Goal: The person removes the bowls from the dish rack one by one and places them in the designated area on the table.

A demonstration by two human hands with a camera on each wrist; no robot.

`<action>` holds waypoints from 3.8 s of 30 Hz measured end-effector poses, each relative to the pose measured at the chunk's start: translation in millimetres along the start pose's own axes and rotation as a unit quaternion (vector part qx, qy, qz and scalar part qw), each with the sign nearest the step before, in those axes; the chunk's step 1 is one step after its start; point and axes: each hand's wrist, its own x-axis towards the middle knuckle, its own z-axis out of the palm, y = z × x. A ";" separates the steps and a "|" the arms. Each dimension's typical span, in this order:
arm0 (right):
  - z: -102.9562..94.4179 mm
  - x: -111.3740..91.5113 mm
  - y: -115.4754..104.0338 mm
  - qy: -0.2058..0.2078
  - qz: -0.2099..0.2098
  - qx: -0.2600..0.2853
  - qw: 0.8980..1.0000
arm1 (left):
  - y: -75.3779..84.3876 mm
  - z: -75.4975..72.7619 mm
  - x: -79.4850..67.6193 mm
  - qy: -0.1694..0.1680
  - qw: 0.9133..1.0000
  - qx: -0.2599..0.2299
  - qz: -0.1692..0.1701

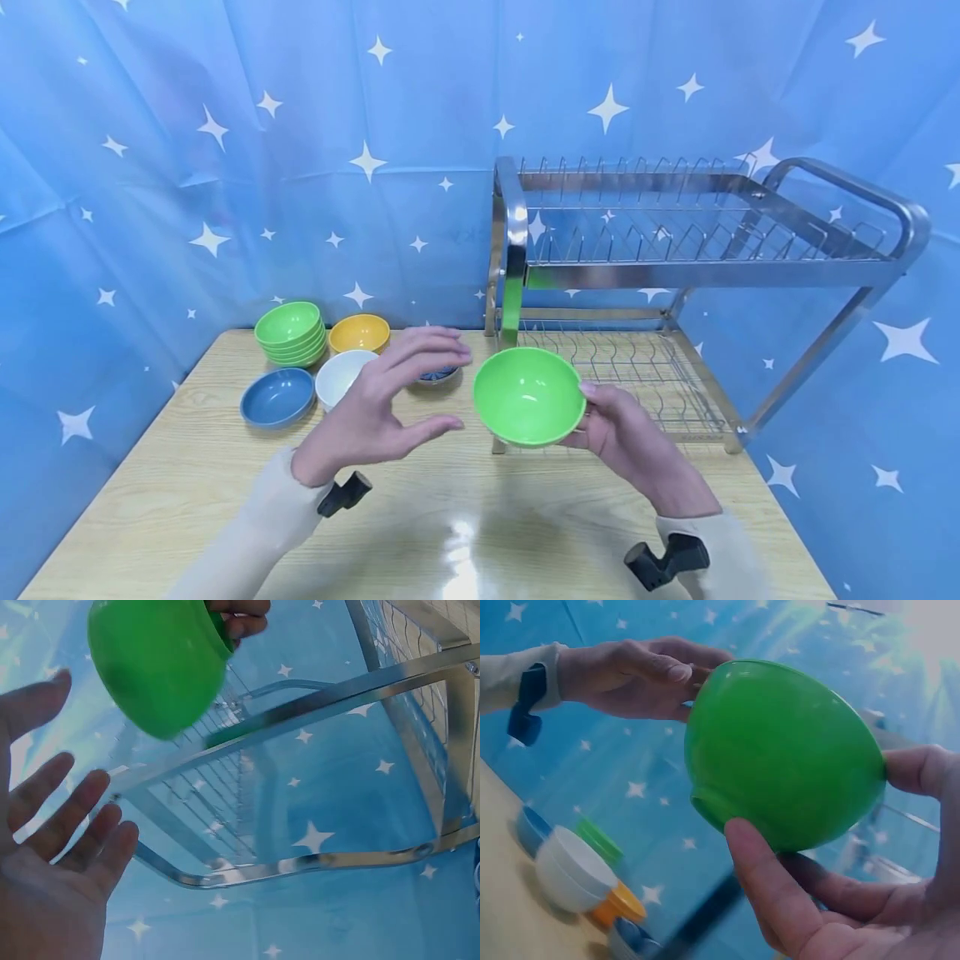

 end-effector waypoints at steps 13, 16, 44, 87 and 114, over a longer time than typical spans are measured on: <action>21.6 26.5 23.9 -0.006 0.041 0.000 0.999 | 32.6 -4.6 -14.3 -0.099 0.988 0.090 0.074; 22.0 28.1 25.3 0.001 0.047 -0.002 0.999 | 32.9 -5.0 -17.0 -0.111 0.985 0.111 0.074; 39.4 46.9 3.5 0.317 -0.117 -0.413 0.846 | -7.4 -41.8 -30.8 -0.052 0.984 0.168 0.021; 33.0 91.7 2.5 0.337 -0.168 -0.440 0.815 | -182.9 -139.5 -133.3 -0.039 0.872 0.300 -0.384; 14.9 77.7 -9.0 0.305 -0.097 -0.475 0.819 | -176.2 -131.3 -132.6 -0.074 0.844 0.256 -0.466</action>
